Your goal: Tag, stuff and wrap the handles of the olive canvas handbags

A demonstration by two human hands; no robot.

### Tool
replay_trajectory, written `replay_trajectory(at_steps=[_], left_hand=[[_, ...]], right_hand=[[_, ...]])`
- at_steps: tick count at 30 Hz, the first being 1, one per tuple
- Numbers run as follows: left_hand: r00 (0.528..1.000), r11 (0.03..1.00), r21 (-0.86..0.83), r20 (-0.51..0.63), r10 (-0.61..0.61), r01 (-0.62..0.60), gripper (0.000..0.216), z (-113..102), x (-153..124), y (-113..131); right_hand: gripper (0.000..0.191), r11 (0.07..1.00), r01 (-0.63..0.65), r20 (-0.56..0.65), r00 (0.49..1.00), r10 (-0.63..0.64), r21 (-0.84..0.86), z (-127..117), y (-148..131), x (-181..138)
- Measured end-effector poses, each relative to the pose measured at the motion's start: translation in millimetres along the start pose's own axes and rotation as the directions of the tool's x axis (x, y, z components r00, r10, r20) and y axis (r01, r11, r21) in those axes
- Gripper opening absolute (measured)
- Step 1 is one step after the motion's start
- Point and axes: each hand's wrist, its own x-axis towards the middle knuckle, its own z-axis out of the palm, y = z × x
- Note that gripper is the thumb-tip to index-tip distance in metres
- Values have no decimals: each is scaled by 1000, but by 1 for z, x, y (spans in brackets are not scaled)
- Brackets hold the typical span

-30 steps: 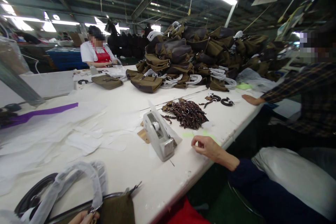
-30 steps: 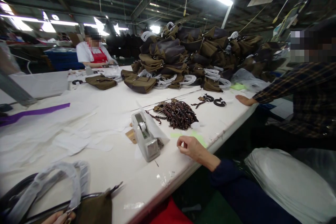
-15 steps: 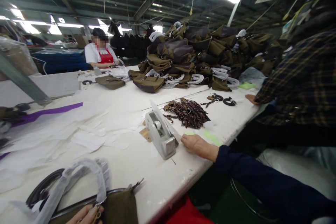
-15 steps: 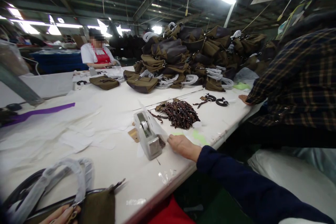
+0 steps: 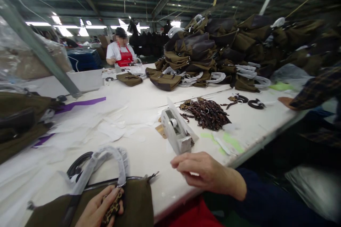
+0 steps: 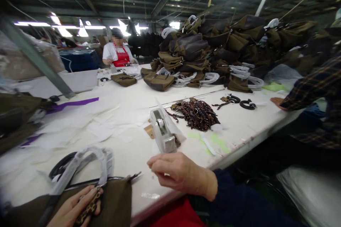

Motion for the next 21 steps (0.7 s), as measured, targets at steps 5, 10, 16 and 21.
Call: replay_trajectory(at_steps=[5,10,16,21], left_hand=[[998,998,-40,-29,56,-57,49,10,-10,9],[994,992,-71,-28,102,-104,46,8,-11,4],[993,991,-72,23,115,-114,44,2,-8,-2],[993,989,-96,28,115,-111,44,3,-10,0]], right_hand=[[9,988,135,344,934,-102,-73,36,19,37],[3,995,-12,503,862,61,-99,51,50,38],[8,982,-116,499,849,175,-146,45,45,40],[9,950,-177,441,853,278,-257,43,45,45]])
